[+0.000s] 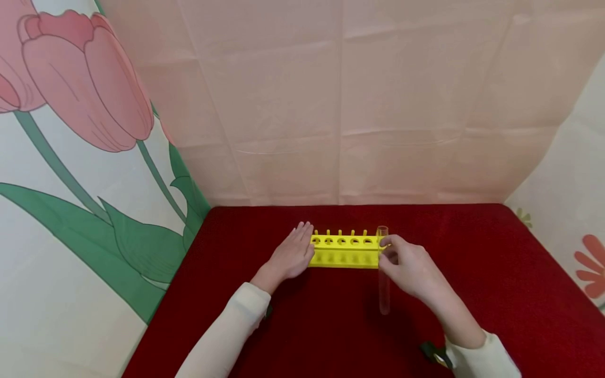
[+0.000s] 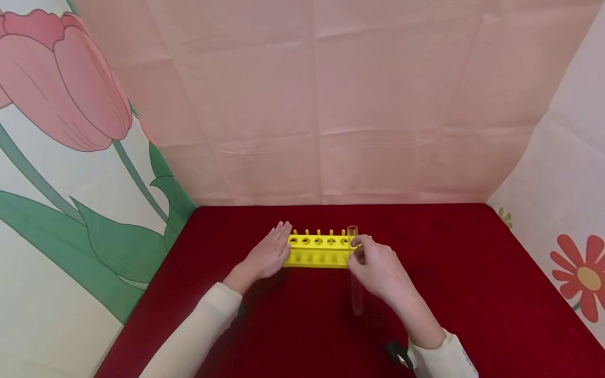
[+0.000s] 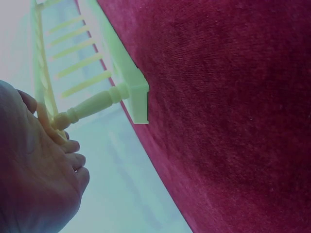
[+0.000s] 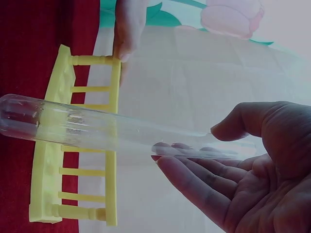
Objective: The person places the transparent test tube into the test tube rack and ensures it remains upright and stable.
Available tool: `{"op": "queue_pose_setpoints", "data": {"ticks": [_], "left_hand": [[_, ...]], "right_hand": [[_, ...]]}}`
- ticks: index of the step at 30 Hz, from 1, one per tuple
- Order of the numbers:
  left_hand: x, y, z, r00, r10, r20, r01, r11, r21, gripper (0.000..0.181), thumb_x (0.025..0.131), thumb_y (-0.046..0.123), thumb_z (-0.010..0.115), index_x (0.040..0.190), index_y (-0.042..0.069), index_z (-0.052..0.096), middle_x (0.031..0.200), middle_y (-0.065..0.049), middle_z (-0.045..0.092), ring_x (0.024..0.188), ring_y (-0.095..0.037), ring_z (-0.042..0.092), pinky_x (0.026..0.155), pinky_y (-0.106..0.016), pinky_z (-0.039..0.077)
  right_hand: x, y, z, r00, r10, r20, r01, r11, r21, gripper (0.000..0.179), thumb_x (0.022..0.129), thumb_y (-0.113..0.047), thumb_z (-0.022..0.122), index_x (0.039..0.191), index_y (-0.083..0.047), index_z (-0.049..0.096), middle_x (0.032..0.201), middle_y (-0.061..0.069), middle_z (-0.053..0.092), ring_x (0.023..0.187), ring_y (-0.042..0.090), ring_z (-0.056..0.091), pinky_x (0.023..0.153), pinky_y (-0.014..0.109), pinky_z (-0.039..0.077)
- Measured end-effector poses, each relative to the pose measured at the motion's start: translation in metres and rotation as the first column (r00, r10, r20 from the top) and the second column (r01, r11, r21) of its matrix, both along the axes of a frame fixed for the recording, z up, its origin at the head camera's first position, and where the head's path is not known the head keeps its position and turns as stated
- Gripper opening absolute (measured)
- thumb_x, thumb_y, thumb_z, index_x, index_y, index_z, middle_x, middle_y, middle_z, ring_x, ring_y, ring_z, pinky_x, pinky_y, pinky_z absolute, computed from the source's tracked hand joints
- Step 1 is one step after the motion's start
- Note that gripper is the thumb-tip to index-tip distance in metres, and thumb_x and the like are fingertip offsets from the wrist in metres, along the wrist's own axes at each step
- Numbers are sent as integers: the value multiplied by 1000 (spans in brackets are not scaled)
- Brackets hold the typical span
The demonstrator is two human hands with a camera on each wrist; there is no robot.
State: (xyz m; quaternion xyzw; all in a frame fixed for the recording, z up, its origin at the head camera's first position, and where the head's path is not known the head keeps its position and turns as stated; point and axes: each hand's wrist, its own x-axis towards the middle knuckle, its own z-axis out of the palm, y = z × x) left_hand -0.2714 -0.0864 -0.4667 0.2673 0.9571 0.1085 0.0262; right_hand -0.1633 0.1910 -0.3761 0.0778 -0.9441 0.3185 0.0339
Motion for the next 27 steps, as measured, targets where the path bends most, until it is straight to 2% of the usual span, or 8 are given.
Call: {"op": "queue_pose_setpoints", "data": {"ticks": [7, 16, 27], "left_hand": [[0, 0, 0, 1000, 11, 11, -11, 1000, -8, 60, 111, 32, 23, 163, 5, 12, 170, -10, 12, 157, -22, 2, 127, -36, 8], [-1, 0, -2, 1000, 14, 13, -14, 1000, -4, 60, 111, 32, 24, 163, 6, 12, 170, -9, 10, 157, -21, 2, 127, -35, 8], [-1, 0, -2, 1000, 11, 9, -11, 1000, 8, 59, 111, 30, 25, 162, 4, 15, 170, -11, 13, 157, -22, 4, 127, -37, 9]], "right_hand": [[-2, -2, 4, 1000, -13, -23, 12, 999, -35, 33, 93, -13, 61, 121, 3, 59, 105, 20, 73, 87, 24, 71, 64, 32, 59], [-4, -9, 10, 998, -1, -61, -1, 999, -33, 32, 93, -14, 61, 121, 2, 60, 105, 20, 73, 89, 26, 71, 66, 35, 60], [-9, -14, 14, 999, -6, -53, 3, 998, -65, 31, 95, -15, 61, 122, -1, 59, 111, 19, 72, 95, 29, 70, 71, 37, 62]]}}
